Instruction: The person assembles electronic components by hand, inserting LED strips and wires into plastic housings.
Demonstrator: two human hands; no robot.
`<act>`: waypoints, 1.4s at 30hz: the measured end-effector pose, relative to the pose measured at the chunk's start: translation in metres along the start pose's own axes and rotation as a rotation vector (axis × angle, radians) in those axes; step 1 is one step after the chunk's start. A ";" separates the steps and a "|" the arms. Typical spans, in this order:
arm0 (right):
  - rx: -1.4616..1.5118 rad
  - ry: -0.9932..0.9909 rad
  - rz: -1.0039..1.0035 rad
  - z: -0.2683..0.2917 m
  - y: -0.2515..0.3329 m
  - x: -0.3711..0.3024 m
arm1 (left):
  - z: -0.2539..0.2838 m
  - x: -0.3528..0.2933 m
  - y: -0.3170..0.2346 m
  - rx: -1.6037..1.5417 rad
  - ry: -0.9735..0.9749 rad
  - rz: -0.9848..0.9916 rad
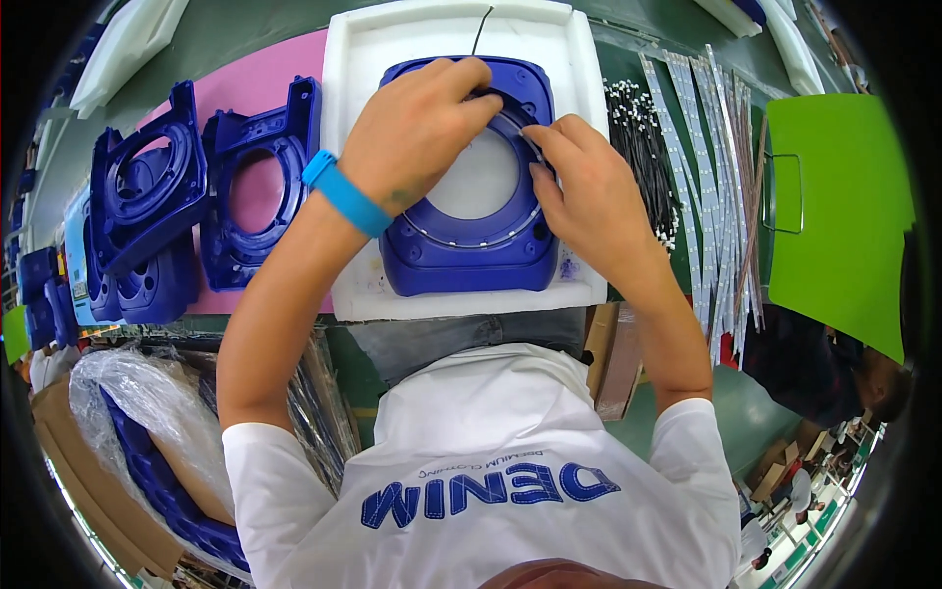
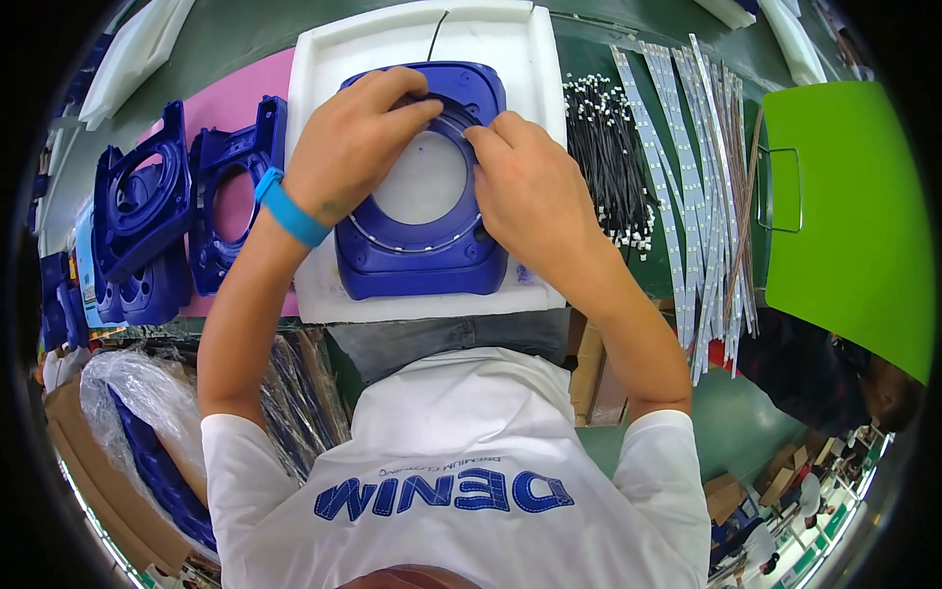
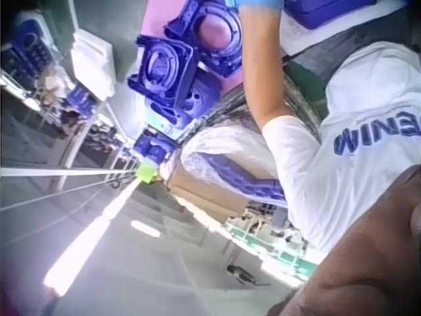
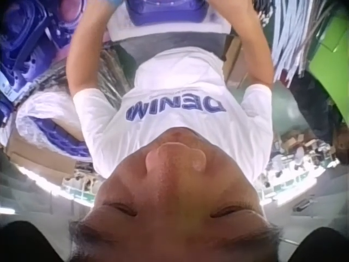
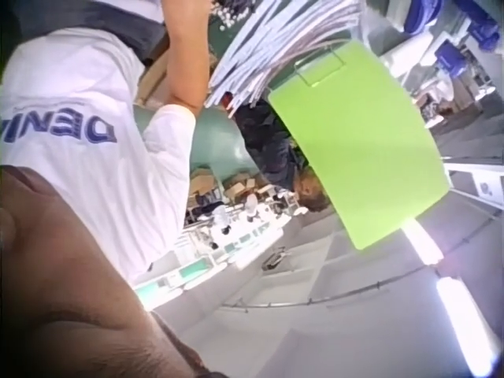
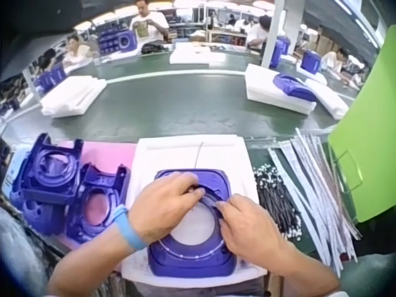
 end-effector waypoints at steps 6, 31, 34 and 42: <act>-0.107 -0.067 -0.031 -0.004 0.011 -0.007 | -0.017 0.005 -0.003 0.120 0.050 -0.025; -0.444 0.031 0.057 -0.012 0.022 -0.007 | -0.026 0.021 -0.004 0.108 -0.093 -0.117; -0.445 0.055 0.075 -0.012 0.022 -0.006 | -0.023 0.027 0.002 -0.006 -0.034 -0.082; -0.399 0.039 0.112 -0.011 0.021 -0.005 | -0.028 0.031 0.038 -0.313 0.172 0.146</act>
Point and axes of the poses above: each hand's wrist, its own x-axis towards the middle knuckle, its own z-axis out of the back of the hand, y = z × x, the point moved 8 cm from there along x, towards the middle knuckle, and after that the axes turned 10 degrees about z, right-handed, at the moved point
